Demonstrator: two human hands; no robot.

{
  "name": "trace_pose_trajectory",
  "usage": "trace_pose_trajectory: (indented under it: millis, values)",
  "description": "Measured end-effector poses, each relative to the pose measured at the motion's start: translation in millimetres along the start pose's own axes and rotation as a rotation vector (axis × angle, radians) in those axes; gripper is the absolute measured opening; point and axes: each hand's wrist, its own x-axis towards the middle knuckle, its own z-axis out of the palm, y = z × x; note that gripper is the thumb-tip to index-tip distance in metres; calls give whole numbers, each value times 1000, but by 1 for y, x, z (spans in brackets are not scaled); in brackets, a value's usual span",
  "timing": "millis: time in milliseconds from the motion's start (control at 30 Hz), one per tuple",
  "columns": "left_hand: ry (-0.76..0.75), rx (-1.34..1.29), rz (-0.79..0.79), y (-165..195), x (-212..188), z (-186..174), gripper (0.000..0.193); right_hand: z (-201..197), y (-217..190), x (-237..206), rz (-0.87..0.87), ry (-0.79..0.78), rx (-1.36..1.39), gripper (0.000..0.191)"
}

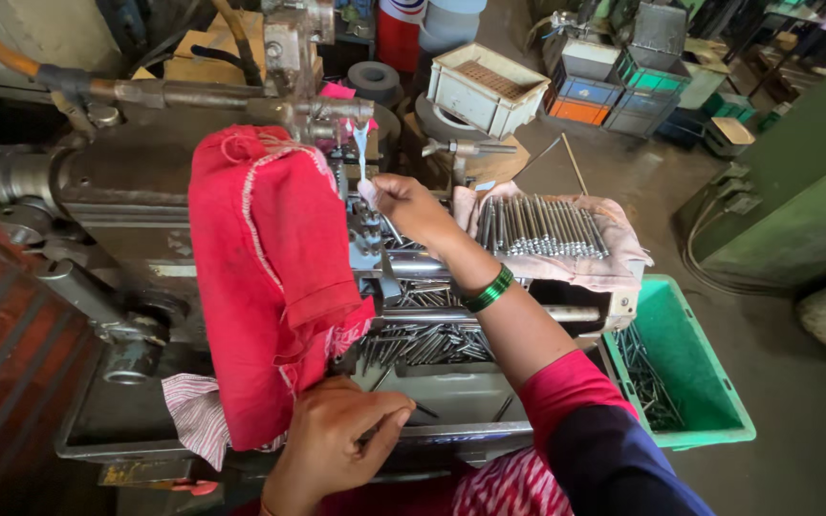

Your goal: The person repeatedly picks small metal fasteners from a tray, places them into a machine, and then moves them into a green bin. The person also wipes their hands with a cloth during the process.

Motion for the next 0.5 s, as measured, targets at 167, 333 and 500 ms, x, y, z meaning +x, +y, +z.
trace_pose_trajectory:
  millis: [167,333,500]
  values:
    - [-37,-43,-3,-2,0,-9,1,1,-6,3,30,-1,-53,32]
    - [-61,-69,-13,-4,-1,-10,2,3,-5,5,11,11,-41,30]
    - [-56,-50,-3,-7,-1,-6,3,5,0,5,28,60,-43,27]
